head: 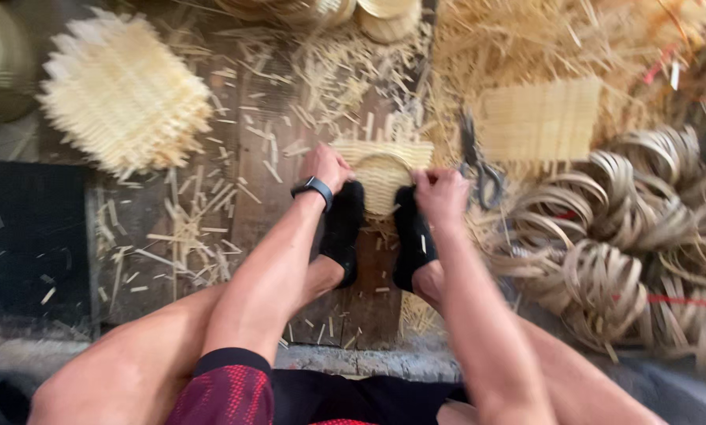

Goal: The person assembles bamboo steamer baskets by hand and using shears, fitting woven bamboo circular bases into bamboo rings and trimming the excess woven material.

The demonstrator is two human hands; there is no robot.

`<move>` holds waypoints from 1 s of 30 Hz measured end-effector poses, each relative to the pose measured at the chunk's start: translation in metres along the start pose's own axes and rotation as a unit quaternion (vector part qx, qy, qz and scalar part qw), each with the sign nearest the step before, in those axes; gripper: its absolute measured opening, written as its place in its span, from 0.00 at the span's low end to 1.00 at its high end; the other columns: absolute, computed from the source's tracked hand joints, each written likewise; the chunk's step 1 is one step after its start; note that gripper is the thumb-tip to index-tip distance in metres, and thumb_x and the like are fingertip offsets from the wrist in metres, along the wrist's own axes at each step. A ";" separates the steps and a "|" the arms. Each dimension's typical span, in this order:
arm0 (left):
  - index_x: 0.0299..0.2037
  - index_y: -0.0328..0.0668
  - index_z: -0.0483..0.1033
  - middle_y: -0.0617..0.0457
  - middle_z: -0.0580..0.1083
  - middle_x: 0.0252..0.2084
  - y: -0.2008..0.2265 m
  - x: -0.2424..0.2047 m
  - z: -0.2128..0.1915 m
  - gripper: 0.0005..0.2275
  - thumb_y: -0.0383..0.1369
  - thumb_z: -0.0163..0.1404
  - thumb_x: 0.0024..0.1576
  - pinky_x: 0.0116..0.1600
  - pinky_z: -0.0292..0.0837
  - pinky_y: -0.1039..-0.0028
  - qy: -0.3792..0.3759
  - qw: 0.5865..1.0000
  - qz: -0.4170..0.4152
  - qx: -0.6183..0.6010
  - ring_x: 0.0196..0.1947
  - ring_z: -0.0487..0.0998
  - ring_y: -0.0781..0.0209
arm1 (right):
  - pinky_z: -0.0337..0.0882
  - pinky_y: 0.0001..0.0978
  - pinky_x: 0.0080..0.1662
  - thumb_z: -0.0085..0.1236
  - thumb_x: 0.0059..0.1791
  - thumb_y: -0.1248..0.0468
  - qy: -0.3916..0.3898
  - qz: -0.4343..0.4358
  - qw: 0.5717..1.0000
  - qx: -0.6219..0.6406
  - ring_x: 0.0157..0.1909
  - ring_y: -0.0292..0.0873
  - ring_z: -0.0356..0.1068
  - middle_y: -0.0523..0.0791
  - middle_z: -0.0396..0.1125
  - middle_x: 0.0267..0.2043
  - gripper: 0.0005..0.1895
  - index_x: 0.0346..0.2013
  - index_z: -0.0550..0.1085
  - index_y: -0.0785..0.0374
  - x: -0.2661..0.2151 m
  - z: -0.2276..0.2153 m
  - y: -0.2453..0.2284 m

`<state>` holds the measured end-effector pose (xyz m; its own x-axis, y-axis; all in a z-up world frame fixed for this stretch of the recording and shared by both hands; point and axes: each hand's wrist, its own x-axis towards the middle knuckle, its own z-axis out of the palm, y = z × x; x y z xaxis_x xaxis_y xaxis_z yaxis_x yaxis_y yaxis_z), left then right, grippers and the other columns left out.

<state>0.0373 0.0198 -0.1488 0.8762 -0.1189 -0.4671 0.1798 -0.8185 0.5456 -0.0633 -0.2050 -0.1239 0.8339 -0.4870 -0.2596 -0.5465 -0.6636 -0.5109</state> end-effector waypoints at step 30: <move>0.26 0.32 0.81 0.52 0.77 0.23 0.008 0.063 0.079 0.15 0.39 0.67 0.53 0.28 0.67 0.72 -0.103 0.960 0.034 -0.256 0.22 0.71 0.65 | 0.54 0.31 0.26 0.78 0.39 0.60 -0.189 0.355 0.802 0.442 0.22 0.36 0.56 0.41 0.67 0.23 0.15 0.29 0.82 0.68 0.047 0.040 0.027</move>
<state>0.0589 -0.0391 -0.2291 0.7957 -0.3149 -0.5173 0.3680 -0.4269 0.8260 -0.0357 -0.2236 -0.1825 0.3910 -0.2452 -0.8871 -0.7657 0.4482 -0.4614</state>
